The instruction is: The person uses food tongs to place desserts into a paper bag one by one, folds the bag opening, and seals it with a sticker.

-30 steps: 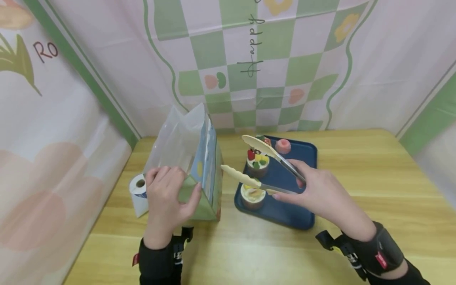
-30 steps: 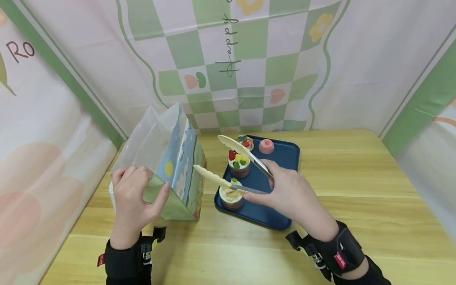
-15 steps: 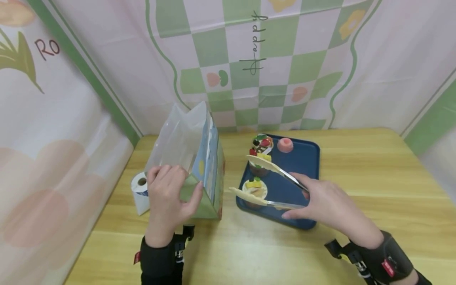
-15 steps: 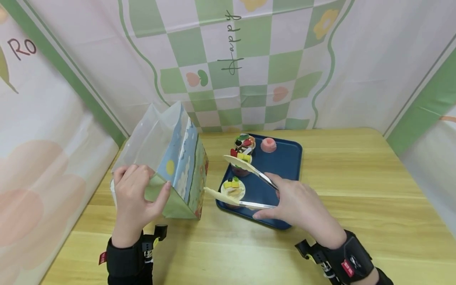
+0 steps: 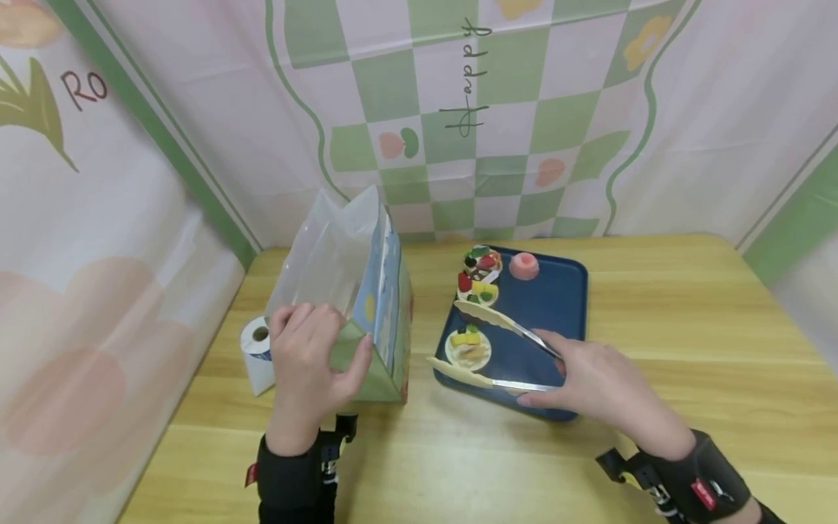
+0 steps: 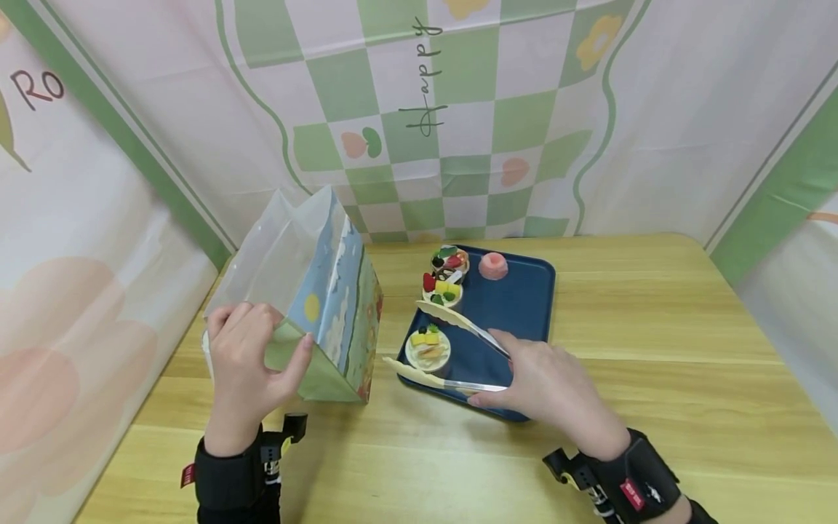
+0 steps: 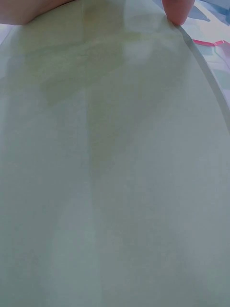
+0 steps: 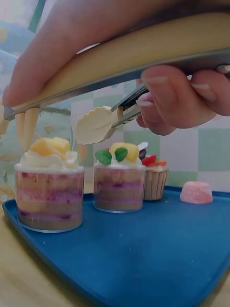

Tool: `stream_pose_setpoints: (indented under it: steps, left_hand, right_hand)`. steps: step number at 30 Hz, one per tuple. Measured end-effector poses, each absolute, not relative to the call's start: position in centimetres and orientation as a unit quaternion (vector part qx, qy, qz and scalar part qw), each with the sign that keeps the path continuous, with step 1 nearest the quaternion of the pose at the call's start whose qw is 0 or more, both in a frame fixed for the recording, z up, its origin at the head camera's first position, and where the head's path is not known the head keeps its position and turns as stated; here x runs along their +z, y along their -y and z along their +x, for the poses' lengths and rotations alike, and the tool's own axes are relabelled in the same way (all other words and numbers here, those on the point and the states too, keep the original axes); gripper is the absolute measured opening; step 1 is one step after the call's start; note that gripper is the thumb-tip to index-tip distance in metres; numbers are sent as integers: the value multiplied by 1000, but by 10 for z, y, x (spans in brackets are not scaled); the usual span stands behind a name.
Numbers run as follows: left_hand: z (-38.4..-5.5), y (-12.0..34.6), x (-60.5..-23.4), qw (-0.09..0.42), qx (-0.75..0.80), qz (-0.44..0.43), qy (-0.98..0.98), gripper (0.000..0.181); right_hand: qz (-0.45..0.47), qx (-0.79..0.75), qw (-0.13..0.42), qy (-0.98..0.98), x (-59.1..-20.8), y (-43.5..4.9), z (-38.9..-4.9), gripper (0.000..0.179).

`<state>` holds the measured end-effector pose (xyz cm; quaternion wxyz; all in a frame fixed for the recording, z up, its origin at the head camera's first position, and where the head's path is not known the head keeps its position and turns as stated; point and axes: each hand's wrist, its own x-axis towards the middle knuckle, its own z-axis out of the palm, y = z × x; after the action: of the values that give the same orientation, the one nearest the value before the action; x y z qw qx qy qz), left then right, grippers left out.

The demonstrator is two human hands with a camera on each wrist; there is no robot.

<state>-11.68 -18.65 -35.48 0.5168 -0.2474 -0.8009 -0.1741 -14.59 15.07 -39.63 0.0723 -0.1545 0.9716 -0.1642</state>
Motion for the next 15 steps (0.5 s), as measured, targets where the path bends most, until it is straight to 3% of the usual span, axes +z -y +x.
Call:
stream_pose_setpoints:
  steps: [15]
  left_hand:
    - [-117,187,-355,517,-177,-247,800,37]
  right_hand:
    - [-150,-152,82,-973,-415,-152,-149,112]
